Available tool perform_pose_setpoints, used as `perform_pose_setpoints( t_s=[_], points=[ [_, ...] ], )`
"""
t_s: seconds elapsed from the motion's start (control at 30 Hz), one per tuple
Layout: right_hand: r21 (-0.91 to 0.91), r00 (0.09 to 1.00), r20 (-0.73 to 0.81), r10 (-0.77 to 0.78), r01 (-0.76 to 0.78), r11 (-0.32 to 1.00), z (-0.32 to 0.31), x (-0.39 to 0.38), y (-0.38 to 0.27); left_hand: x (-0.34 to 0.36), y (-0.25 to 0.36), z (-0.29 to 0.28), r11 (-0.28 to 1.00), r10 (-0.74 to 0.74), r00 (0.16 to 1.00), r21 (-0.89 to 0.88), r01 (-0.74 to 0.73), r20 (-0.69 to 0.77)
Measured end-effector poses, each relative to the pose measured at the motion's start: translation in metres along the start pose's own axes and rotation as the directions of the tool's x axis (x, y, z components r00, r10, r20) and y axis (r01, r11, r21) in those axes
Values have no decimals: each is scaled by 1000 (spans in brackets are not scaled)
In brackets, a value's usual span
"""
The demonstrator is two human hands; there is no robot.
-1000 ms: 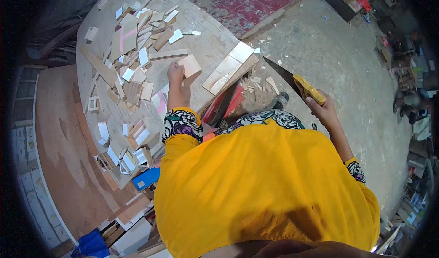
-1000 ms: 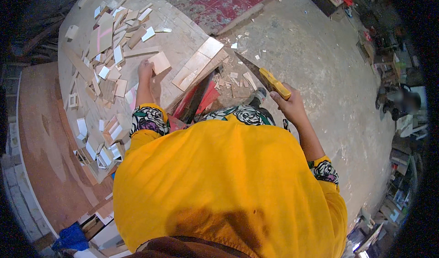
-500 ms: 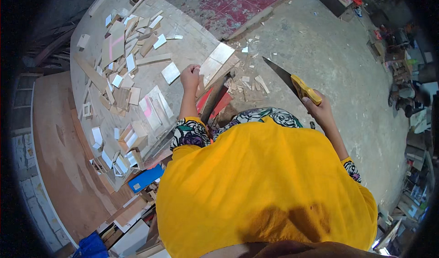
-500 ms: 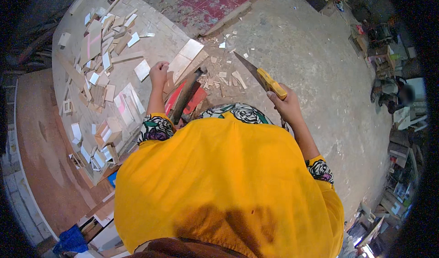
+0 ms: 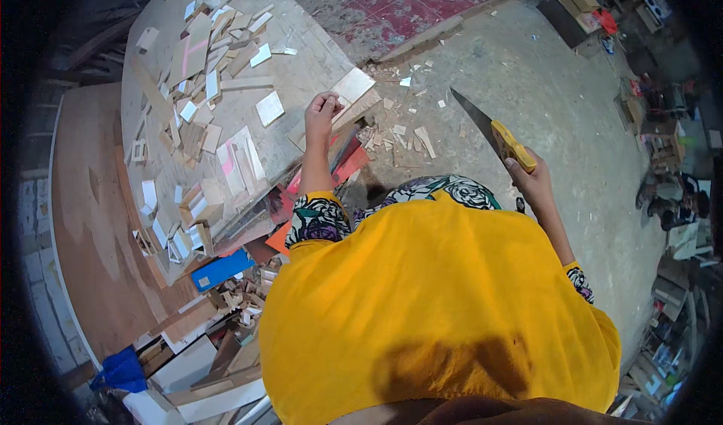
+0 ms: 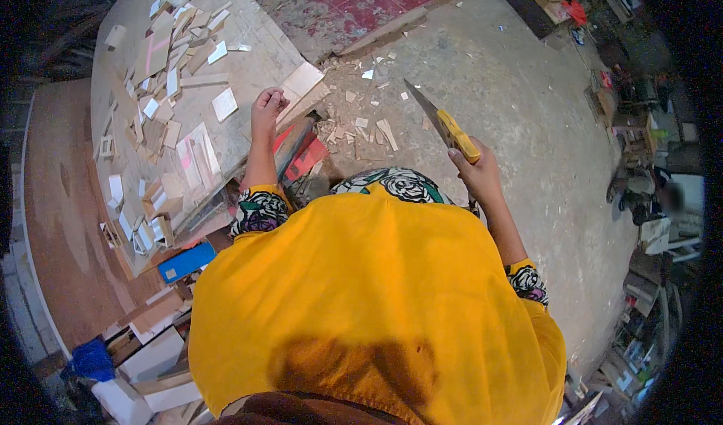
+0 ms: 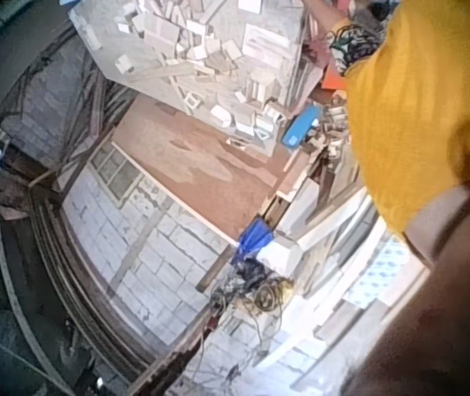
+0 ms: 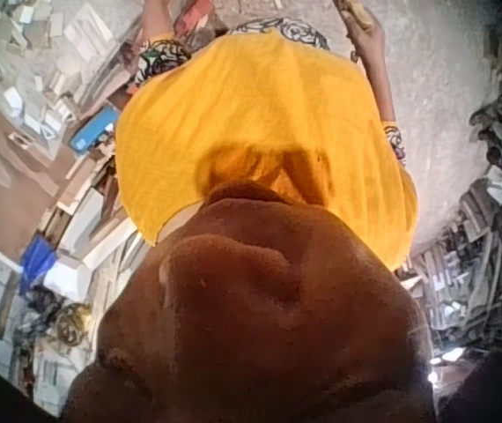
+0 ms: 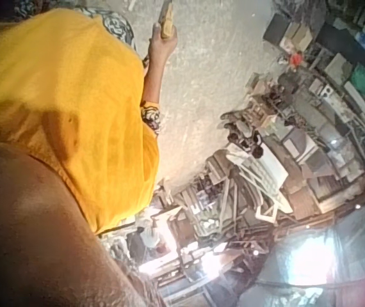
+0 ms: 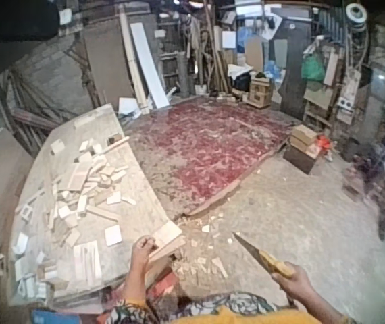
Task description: The person is using a hand saw to cut a small piece of wood on a workbench in a workshop environment.
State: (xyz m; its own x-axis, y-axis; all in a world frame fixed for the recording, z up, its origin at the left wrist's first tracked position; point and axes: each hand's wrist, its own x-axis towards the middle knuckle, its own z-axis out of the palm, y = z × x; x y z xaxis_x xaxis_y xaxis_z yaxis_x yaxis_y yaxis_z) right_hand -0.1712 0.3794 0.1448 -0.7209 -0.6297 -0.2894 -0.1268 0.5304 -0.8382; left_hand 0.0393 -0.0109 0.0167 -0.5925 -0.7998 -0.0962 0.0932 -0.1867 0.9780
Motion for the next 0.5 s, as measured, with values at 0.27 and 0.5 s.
perform_pose_setpoints(
  t_s=[0.27, 0.5],
  points=[
    [86, 990, 121, -77, 66, 994, 32, 31, -35, -11, -3, -27, 998, 11, 989, 59, -2, -146],
    [165, 975, 98, -200, 182, 969, 75, 44, -70, -11, -1, -82, 937, 69, 984, 350, -6, -166]
  ],
)
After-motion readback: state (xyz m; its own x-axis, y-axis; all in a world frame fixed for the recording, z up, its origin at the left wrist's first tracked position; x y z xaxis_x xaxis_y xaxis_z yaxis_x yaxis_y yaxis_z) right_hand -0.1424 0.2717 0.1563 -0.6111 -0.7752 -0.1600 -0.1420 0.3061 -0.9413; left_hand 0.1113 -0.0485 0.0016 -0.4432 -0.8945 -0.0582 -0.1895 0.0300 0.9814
